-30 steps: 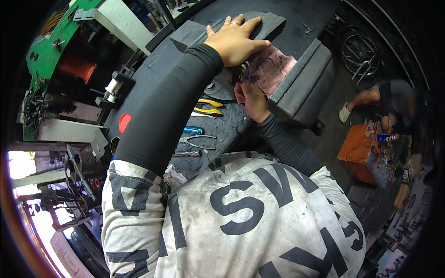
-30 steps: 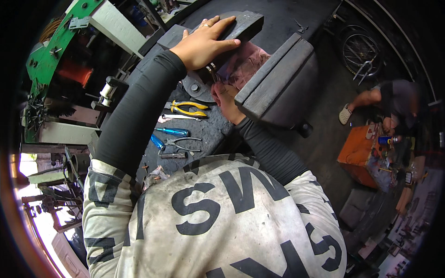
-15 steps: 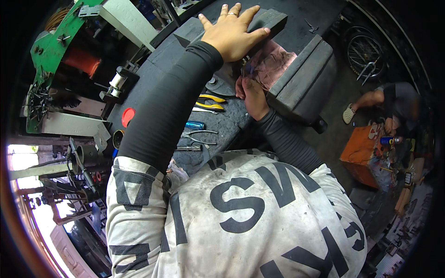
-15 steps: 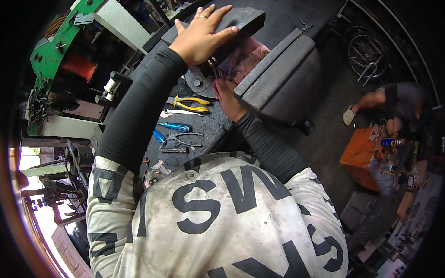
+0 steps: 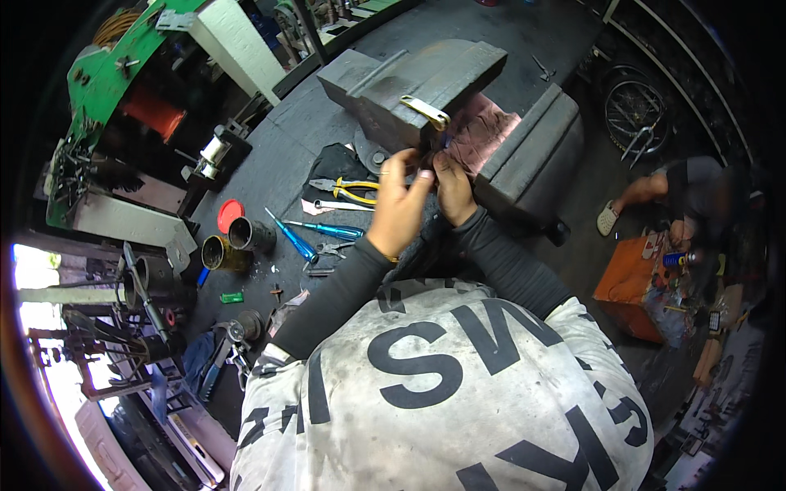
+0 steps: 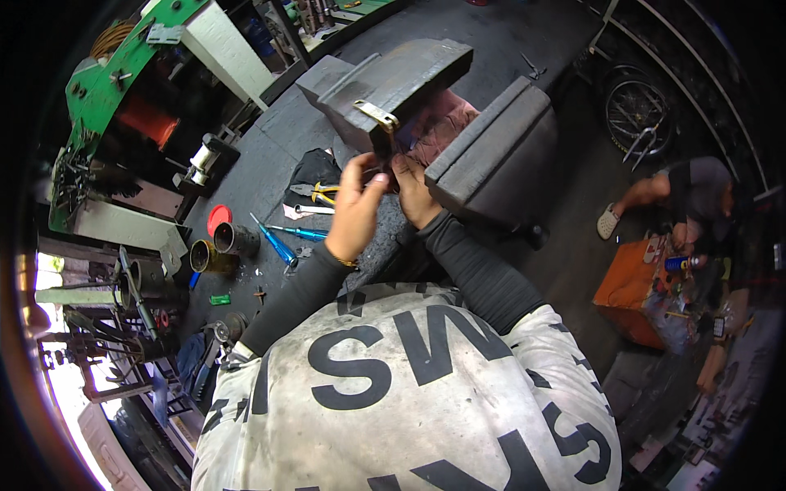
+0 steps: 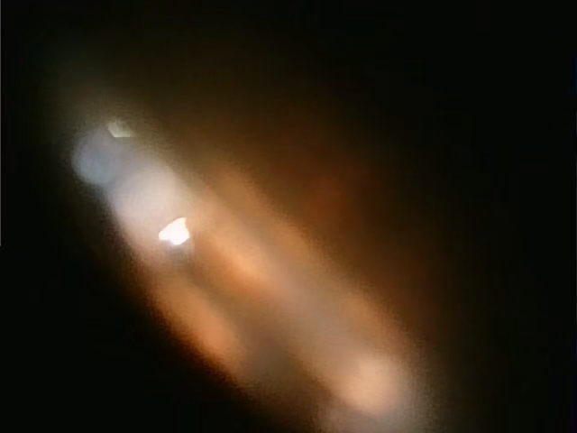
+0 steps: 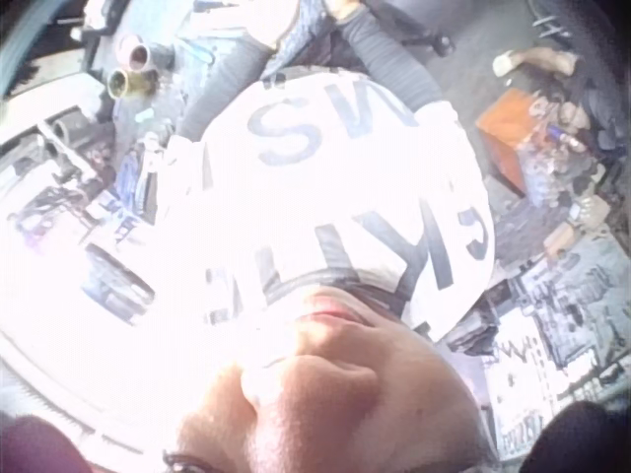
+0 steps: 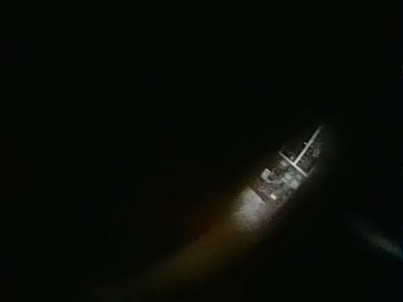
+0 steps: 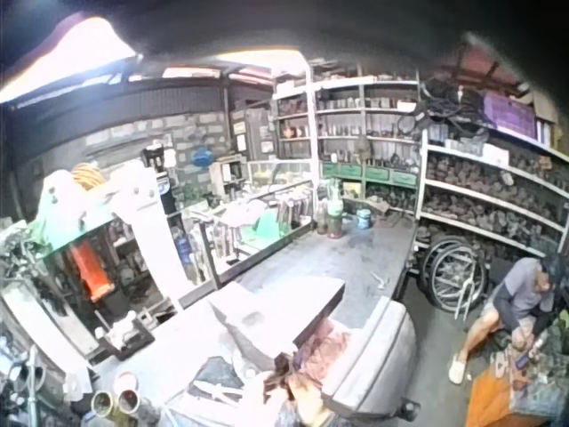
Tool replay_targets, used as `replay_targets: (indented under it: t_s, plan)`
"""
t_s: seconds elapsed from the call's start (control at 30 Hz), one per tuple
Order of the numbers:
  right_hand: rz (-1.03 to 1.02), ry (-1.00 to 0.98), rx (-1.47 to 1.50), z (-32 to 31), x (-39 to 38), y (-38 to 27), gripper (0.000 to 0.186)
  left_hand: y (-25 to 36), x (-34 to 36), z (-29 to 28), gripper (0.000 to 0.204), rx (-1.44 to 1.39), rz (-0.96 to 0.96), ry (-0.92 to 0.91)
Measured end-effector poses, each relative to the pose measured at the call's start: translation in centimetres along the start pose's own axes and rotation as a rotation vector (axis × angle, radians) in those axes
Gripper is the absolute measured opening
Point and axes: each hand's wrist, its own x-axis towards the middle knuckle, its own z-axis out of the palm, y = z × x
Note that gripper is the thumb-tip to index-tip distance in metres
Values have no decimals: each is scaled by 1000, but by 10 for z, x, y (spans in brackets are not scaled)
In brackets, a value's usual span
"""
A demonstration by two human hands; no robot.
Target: The person secures a small metal ring in a bench vise and uses a hammer to strike it repeatedly. The person then removes the ring, inspects it, and repositions it in the vise for additional hammering. The person also handles a small cylindrical metal part and a screwdriver while working at the bench.
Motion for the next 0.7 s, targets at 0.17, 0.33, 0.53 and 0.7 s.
replay_targets:
  t_s: [0.17, 0.33, 0.53, 0.7]
  plan:
    - [-90, 53, -13, 12, -6, -27, 37, -2, 13, 7, 23, 146, 9, -134]
    - [-54, 67, -68, 2, -8, -14, 29, -1, 16, 16, 18, 123, 44, -32]
    - [-128, 102, -235, 13, -19, -28, 22, -16, 17, 27, 16, -120, -54, 59]
    - [-58, 101, -256, 11, -73, -42, 45, -20, 14, 43, 16, -361, -106, 117]
